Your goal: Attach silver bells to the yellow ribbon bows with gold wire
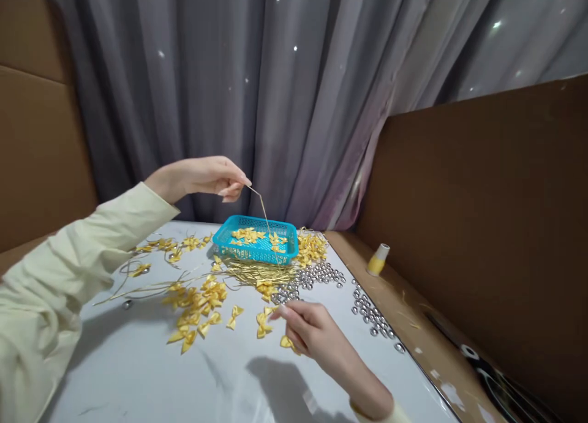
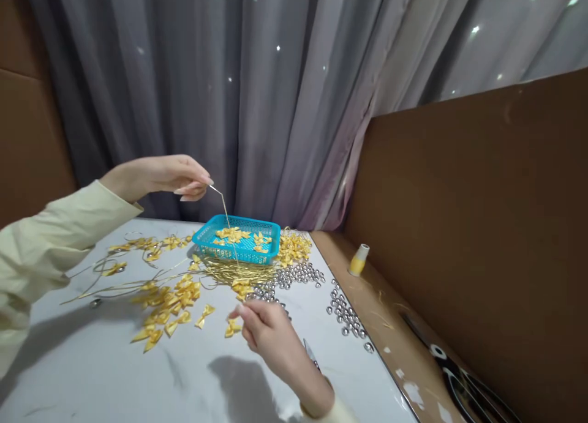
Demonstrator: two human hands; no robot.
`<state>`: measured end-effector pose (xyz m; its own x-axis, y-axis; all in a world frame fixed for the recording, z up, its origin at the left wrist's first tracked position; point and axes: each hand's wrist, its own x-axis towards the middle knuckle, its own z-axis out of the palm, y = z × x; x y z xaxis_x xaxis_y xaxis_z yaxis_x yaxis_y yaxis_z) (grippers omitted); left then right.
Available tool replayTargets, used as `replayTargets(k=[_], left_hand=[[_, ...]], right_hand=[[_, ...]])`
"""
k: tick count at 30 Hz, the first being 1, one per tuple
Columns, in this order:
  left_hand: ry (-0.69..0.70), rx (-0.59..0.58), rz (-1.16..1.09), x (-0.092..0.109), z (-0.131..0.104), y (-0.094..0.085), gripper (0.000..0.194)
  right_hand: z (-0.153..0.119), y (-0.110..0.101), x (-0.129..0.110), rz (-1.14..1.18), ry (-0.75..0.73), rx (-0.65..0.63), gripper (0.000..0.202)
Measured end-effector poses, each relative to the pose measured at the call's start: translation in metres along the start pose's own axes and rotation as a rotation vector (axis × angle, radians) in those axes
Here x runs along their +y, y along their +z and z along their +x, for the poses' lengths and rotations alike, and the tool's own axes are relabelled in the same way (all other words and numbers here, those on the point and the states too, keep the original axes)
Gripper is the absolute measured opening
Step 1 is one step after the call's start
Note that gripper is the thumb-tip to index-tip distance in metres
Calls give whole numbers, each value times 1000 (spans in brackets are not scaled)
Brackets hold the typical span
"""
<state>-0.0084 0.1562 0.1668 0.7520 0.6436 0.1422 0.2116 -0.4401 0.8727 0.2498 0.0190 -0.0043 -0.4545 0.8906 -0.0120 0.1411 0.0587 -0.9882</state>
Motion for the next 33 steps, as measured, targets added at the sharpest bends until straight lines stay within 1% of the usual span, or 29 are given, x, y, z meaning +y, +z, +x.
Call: replayTargets(k=[3,7,9,11,14,16,18,19,22,23,24,25,26,30,33], left_hand=[[-71,-25,-83,-15,-15,0,44],[-139,-28,-133,-26,-38,8,44],[-180,-70,-130,-27,-49,17,44],[-222,-156,-89,-26,-59,29,44],[-262,-274,3,-26,-73,50,43],[-274,-337,-1,-29,-81,62,42],[-261,-383,-9,-34,-90,70,41],[-259,-374,-1,-38,-94,72,41],[-284,-397,30,-51,-105,69,46],[-301,-393,48,-56,-108,66,48],[-317,-357,48,-60,-112,63,49],[-331,-320,44,-65,-115,58,48],[-331,-307,36,-69,-118,54,48],[-324,-340,57,-87,-125,39,51],[-299,-340,87,-92,-125,36,51]], right_hand=[[-18,-9,0,-96,62,17,57],[-39,-26,-4,-294,117,6,59],[-49,-36,-5,-389,125,-13,57],[-61,-46,-5,-480,135,-33,52],[-77,-56,-2,-625,106,-57,48],[-86,-57,-2,-713,70,-55,50],[-91,-53,-1,-774,27,-18,52],[-93,-50,-1,-794,1,19,52],[-96,-37,1,-824,-79,164,50],[-97,-33,2,-829,-99,200,49],[-99,-30,3,-832,-116,230,48],[-100,-27,4,-834,-131,252,46],[-101,-24,5,-835,-145,270,45],[-102,-16,8,-857,-205,316,43],[-103,-16,10,-898,-218,326,42]])
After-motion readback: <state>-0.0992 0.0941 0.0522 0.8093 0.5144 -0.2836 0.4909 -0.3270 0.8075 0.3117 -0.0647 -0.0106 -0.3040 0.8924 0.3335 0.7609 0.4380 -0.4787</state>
